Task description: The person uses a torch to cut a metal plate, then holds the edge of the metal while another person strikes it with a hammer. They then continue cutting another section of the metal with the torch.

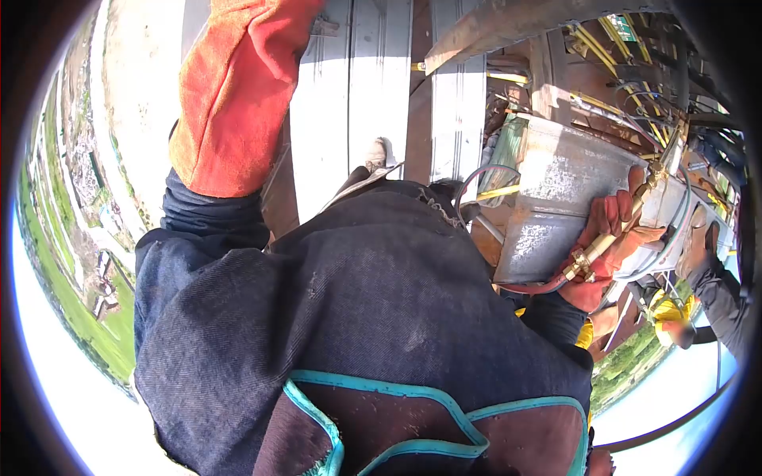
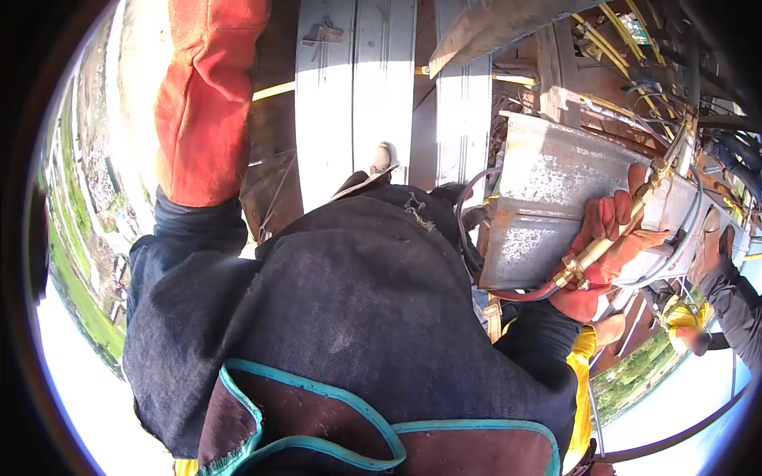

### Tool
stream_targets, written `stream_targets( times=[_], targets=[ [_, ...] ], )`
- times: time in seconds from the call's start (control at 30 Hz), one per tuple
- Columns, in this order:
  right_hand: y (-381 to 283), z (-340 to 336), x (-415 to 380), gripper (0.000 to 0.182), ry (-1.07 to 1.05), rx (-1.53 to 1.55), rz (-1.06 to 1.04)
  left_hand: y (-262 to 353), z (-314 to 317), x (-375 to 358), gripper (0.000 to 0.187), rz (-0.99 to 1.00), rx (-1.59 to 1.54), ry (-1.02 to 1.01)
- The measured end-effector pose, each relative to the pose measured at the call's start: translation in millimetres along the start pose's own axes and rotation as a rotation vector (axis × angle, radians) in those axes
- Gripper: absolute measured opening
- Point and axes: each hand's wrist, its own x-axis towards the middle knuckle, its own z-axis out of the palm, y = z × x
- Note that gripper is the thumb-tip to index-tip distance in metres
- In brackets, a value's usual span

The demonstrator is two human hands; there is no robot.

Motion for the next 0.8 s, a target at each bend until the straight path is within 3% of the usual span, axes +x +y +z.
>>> stream_targets(
  times=[0.17,0.3,0.4,0.47,0.5,0.57,0.63,0.8],
  targets=[
    [-0.3,-2.9,1.9,0.105,-0.039,0.023,0.022,10.4,-0.4,-0.8,0.029,-0.058,-0.135,0.026],
    [0.4,4.1,6.8,0.104,-0.038,0.028,0.014,39.2,-26.6,11.2,0.028,-0.431,-0.477,-0.065],
    [6.0,24.2,3.2,0.101,0.082,-0.036,-0.051,22.2,-5.9,-4.9,0.027,-0.389,-0.448,0.011],
    [-0.8,5.2,-1.2,0.116,0.154,-0.081,-0.092,34.3,-15.8,16.5,0.036,-0.507,-0.462,-0.098],
    [3.1,10.2,-4.4,0.121,0.217,-0.106,-0.126,47.4,-39.9,26.6,0.048,-0.65,-0.48,-0.273],
    [4.9,13.7,-6.6,0.126,0.287,-0.171,-0.146,39.5,-22.2,16.8,0.038,-0.541,-0.514,-0.065],
    [4.2,-4.1,-8.1,0.124,0.224,-0.101,-0.127,51.7,-35.0,28.0,0.039,-0.653,-0.564,-0.125],
    [8.9,-6.1,-12.1,0.115,0.23,-0.152,-0.155,49.1,-39.2,29.0,0.042,-0.629,-0.513,-0.157]
  ],
)
